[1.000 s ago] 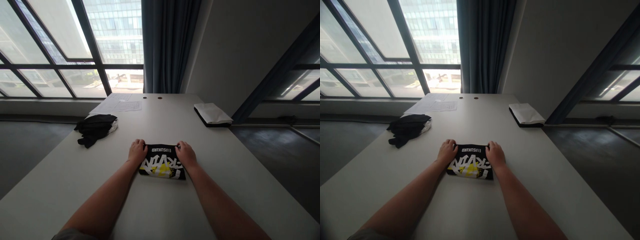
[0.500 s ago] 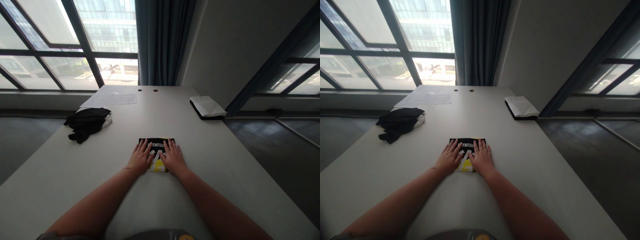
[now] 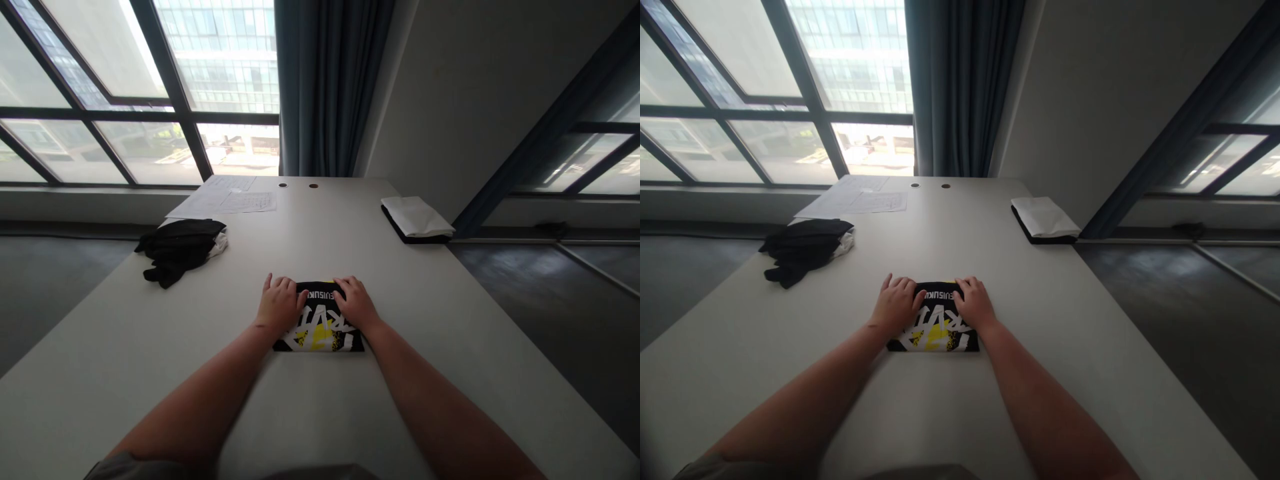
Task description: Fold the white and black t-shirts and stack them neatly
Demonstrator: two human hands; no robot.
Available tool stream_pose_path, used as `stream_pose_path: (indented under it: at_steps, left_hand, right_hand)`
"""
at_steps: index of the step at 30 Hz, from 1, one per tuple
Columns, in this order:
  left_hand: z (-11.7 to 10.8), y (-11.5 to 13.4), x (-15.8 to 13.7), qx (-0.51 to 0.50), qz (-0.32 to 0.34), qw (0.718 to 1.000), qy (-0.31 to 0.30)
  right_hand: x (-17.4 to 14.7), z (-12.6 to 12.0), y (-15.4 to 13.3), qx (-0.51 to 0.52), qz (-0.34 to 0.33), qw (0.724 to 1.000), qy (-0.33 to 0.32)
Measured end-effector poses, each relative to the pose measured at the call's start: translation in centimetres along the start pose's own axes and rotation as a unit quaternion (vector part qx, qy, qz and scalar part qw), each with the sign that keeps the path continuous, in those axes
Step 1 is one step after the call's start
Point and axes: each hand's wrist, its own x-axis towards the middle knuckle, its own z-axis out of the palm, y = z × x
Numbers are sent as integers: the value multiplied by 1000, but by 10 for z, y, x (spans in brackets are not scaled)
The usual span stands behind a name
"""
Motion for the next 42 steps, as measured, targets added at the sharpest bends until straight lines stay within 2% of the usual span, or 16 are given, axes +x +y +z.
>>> stream_pose_path:
  at_steps: [3, 5, 8, 11, 13, 16, 19, 21, 23, 25, 28, 30, 32, 36, 42]
  left_hand:
    - [4, 25, 10, -9, 36, 999, -3]
    - [11, 32, 21, -21, 54, 998, -28]
    - [18, 27, 34, -23, 66, 994, -81]
    - [16, 14, 37, -34, 92, 990, -98]
    - [12, 7, 36, -44, 102, 989, -99]
    - [7, 0, 34, -38, 85, 988, -120]
    - [4, -4, 35, -21, 49, 988, -145]
    - [4, -6, 37, -17, 33, 987, -153]
    - [4, -7, 38, -17, 21, 987, -157]
    - [4, -7, 38, -16, 13, 987, -157]
    - [4, -6, 39, -8, -2, 988, -156]
    - [3, -4, 39, -2, -12, 988, -155]
    - [3, -4, 39, 1, -17, 988, -154]
    - [5, -12, 40, 10, -39, 988, -149]
    - [5, -42, 47, 33, -168, 976, -134]
  right_hand:
    - [1, -1, -2, 56, -9, 998, 4]
    - [2, -3, -2, 114, -15, 993, 17]
    - [1, -8, 1, 196, -4, 980, 47]
    - [0, -12, 2, 281, 32, 958, 56]
    - [-1, -12, 1, 353, 69, 932, 43]
    - [-2, -13, 0, 481, 120, 869, 9]
    - [-3, -20, -1, 573, 139, 804, -73]
    - [-3, -28, -2, 583, 136, 786, -153]
    - [-4, -36, -3, 571, 121, 783, -217]
    - [-5, -41, -4, 545, 95, 791, -264]
    - [-4, -43, -4, 477, 61, 825, -299]
    - [-3, -40, -4, 441, 53, 848, -289]
    - [-3, -37, -3, 437, 58, 855, -273]
    - [-3, -35, -5, 456, 84, 844, -269]
    - [-1, -38, 9, 490, 110, 831, -239]
